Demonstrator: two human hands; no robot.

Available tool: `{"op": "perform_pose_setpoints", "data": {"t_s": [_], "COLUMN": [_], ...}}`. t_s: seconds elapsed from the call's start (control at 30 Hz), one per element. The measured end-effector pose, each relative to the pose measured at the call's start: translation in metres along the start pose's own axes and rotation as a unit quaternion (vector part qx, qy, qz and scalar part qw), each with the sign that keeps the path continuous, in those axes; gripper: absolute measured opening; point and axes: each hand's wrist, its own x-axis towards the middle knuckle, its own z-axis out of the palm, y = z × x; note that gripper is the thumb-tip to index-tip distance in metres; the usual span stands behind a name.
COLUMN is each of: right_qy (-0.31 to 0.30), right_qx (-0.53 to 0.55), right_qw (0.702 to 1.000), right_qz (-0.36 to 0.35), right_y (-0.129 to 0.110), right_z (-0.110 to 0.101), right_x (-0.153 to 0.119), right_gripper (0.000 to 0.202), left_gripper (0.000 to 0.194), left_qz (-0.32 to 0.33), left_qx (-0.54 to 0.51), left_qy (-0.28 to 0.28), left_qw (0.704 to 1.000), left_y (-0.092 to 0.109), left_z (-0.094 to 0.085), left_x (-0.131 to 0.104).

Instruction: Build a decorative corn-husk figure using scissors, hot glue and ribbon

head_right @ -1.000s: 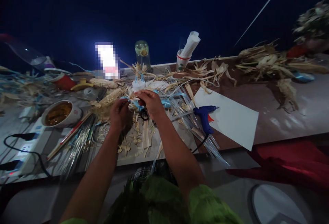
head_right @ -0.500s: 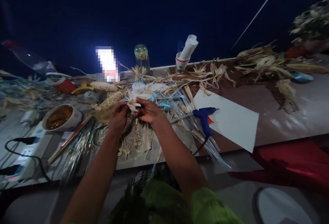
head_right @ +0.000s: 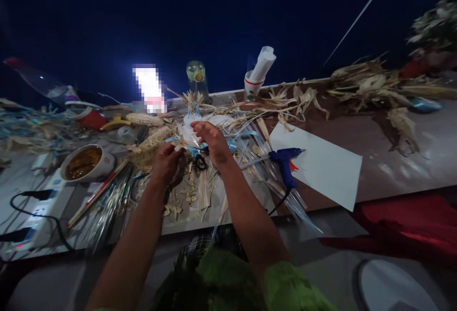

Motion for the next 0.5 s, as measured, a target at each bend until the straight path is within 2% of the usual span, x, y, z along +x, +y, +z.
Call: {"op": "perform_pose_setpoints", "data": {"t_s": [0.1, 0.23, 0.37, 0.5], "right_qy": [-0.054, -0.046, -0.003, -0.001], "right_qx": [-0.106, -0.153, -0.124, -0.003], "right_qw": [0.993, 0.987, 0.992, 0.993], "right_qz": [-0.009, 0.005, 0.022, 0.115], "right_y": [-0.002, 0.006, 0.01, 0.009], "right_z": [-0.001, 0.0, -0.004, -0.009], "right_x": [-0.002, 0.0, 0.004, 0.008], "right_gripper": [0.033, 0.026, 0.023, 0.025], "left_gripper": [0.016, 0.017, 0.016, 0.012], "left_qz": [0.002, 0.006, 0.003, 0.027], "left_qx": [0.035, 0.038, 0.037, 0.053], "left_qy": [0.0, -0.009, -0.016, -0.04], "left_qw": [0.999, 0.999, 0.999, 0.997], "left_y": [0.003, -0.003, -0.007, -0.003], "left_z": [0.001, -0.002, -0.003, -0.001], "left_x": [-0.002, 0.0, 0.001, -0.002]}}
